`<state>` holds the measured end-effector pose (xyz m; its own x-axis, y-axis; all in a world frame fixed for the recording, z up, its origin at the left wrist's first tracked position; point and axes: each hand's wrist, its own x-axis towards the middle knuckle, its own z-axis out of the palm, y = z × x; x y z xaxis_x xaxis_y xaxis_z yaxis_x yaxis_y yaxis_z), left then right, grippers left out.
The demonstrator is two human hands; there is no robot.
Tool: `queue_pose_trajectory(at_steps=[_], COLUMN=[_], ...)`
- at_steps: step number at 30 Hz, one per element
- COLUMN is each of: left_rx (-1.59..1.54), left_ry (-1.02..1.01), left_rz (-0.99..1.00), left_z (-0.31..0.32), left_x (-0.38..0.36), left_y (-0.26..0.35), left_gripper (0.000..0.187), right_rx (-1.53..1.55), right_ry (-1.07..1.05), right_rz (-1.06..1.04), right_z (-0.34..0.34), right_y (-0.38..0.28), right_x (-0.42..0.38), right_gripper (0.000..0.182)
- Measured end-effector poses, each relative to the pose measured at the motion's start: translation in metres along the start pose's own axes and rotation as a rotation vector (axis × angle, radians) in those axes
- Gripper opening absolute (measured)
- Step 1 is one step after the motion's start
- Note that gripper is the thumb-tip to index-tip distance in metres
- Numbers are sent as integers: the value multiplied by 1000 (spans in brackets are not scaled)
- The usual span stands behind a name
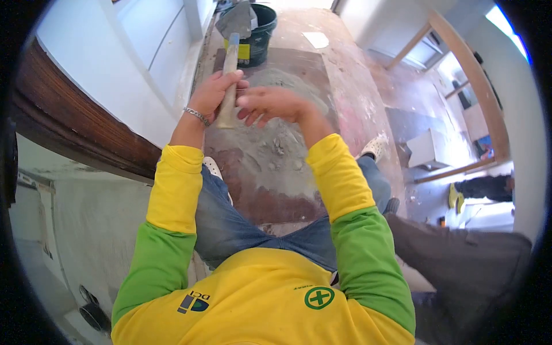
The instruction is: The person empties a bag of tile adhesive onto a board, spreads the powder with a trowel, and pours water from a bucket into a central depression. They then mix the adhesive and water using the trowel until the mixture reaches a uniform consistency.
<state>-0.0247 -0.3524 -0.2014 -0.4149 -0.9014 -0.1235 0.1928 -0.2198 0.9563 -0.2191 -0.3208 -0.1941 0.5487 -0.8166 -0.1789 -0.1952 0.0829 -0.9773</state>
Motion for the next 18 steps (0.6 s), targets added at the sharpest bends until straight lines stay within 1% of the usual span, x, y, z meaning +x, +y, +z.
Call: queue_pose_trajectory(at_steps=[2, 4, 6, 7, 9, 10, 12, 13, 15, 16, 18], left_rx=[127, 194, 389, 423, 409, 388, 398, 401, 412, 420, 392], left_ry=[206, 275, 363, 411, 463, 503, 547, 578, 605, 618, 640], left_rz=[-26, -59, -20, -5, -27, -38, -44, -39, -47, -46, -43], left_z=[-10, -23, -44, -51, -62, -66, -71, -72, -77, -77, -73], left_x=[-3, -5, 1, 5, 13, 17, 18, 18, 15, 13, 9], left_y=[14, 23, 23, 25, 26, 26, 28, 28, 28, 29, 33], left_gripper=[42, 42, 43, 43, 42, 42, 42, 42, 41, 40, 40], right_rx=[17, -387, -1084, -1073, -992, -985, -482, -479, 433, 435, 908], right_ry=[147, 444, 442, 428, 262, 245, 256, 239, 515, 505, 647], right_rz=[228, 355, 345, 336, 665, 658, 1019, 1018, 734, 740, 727], right_z=[-44, -83, -138, -146, -158, -165, -176, -174, -164, -154, -128], right_y=[5, 31, 97, 105, 127, 143, 183, 202, 238, 252, 270], right_x=[16, 52, 94, 104, 118, 124, 133, 133, 131, 136, 145], right_gripper=[64, 61, 64, 64, 62, 62, 49, 49, 31, 31, 18])
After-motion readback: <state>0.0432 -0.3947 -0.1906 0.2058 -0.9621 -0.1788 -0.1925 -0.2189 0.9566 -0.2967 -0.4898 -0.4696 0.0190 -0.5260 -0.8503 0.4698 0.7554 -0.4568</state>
